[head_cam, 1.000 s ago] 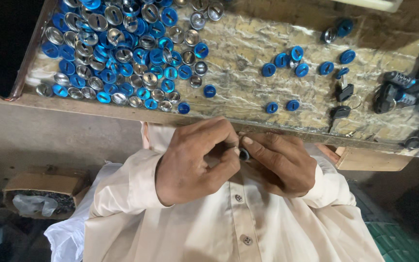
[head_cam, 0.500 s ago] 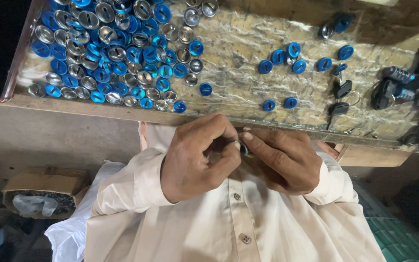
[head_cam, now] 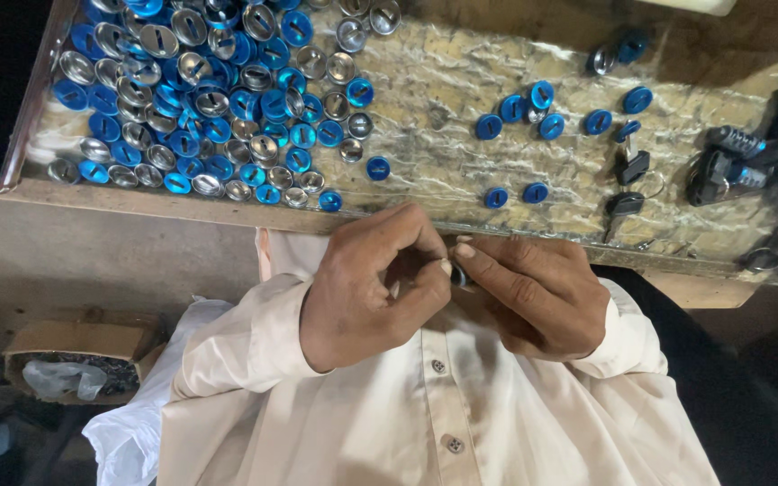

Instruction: The person sits at a workbench assembling lock components. They pick up small blue round covers and metal pins from the bench and compartment trays, press the covers onto lock cylinder parts by hand, and place finished assemblies aside, repeating the cycle with new parts.

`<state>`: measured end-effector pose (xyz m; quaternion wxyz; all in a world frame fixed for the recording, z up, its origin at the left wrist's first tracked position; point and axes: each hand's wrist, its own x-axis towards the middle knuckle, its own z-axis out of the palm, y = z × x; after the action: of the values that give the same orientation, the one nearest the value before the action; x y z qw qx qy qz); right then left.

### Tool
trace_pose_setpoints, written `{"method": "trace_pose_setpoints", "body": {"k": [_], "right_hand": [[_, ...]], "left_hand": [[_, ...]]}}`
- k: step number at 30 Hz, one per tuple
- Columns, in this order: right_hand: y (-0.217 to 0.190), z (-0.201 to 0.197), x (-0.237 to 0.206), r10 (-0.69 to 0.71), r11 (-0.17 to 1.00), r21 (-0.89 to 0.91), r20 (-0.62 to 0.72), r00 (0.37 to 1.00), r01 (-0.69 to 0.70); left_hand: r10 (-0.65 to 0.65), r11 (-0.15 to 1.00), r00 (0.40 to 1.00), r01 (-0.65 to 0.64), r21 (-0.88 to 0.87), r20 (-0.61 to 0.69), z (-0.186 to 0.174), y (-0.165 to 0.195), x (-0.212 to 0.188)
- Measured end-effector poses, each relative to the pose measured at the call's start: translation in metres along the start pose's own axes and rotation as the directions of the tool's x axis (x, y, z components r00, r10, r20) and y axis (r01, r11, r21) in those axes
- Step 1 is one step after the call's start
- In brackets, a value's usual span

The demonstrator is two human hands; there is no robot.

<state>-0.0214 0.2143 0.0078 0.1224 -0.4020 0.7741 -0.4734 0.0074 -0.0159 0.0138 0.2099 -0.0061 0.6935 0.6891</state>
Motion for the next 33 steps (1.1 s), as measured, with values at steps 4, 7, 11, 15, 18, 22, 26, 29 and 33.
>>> {"method": "trace_pose_setpoints", "body": {"k": [4, 7, 11, 15, 18, 22, 26, 29, 33], "right_hand": [[0.002, -0.002, -0.002, 0.003, 1.0, 0.015, -0.003, 1.0, -0.003], [0.002, 0.0, -0.004, -0.023, 0.998, -0.058, 0.013, 1.0, 0.024], [0.003, 0.006, -0.004, -0.184, 0.948, -0.262, 0.015, 0.983, 0.182], [0.007, 0.011, -0.003, -0.259, 0.897, -0.403, -0.152, 0.954, 0.18], [0.009, 0.011, -0.002, -0.35, 0.843, -0.488, -0.176, 0.92, 0.227], [0.004, 0.01, -0.004, -0.311, 0.846, -0.488, -0.126, 0.942, 0.214], [-0.004, 0.015, -0.01, 0.23, 0.968, -0.086, -0.054, 0.972, -0.234], [-0.005, 0.021, -0.016, 0.147, 0.988, 0.084, -0.197, 0.969, -0.133], [-0.001, 0.028, -0.025, 0.184, 0.976, 0.15, -0.168, 0.969, -0.159]], "left_hand": [[-0.062, 0.998, 0.998, 0.063, -0.015, 0.019, -0.001, -0.003, -0.001], [0.083, 0.99, 0.996, -0.078, 0.115, -0.045, 0.004, -0.002, -0.005], [0.454, 0.735, 0.89, -0.338, 0.588, -0.055, 0.018, 0.009, -0.012], [0.451, 0.831, 0.892, -0.411, 0.375, -0.023, 0.024, 0.003, -0.006], [0.592, 0.756, 0.806, -0.549, 0.356, -0.015, 0.025, -0.016, 0.004], [0.549, 0.81, 0.835, -0.52, 0.27, -0.037, 0.022, -0.032, 0.004], [0.504, 0.844, 0.863, -0.484, 0.23, -0.034, 0.016, -0.033, -0.001], [0.51, 0.838, 0.859, -0.486, 0.248, -0.038, 0.011, -0.032, 0.0], [0.62, 0.773, 0.778, -0.585, 0.244, -0.099, 0.011, -0.037, 0.004]]}}
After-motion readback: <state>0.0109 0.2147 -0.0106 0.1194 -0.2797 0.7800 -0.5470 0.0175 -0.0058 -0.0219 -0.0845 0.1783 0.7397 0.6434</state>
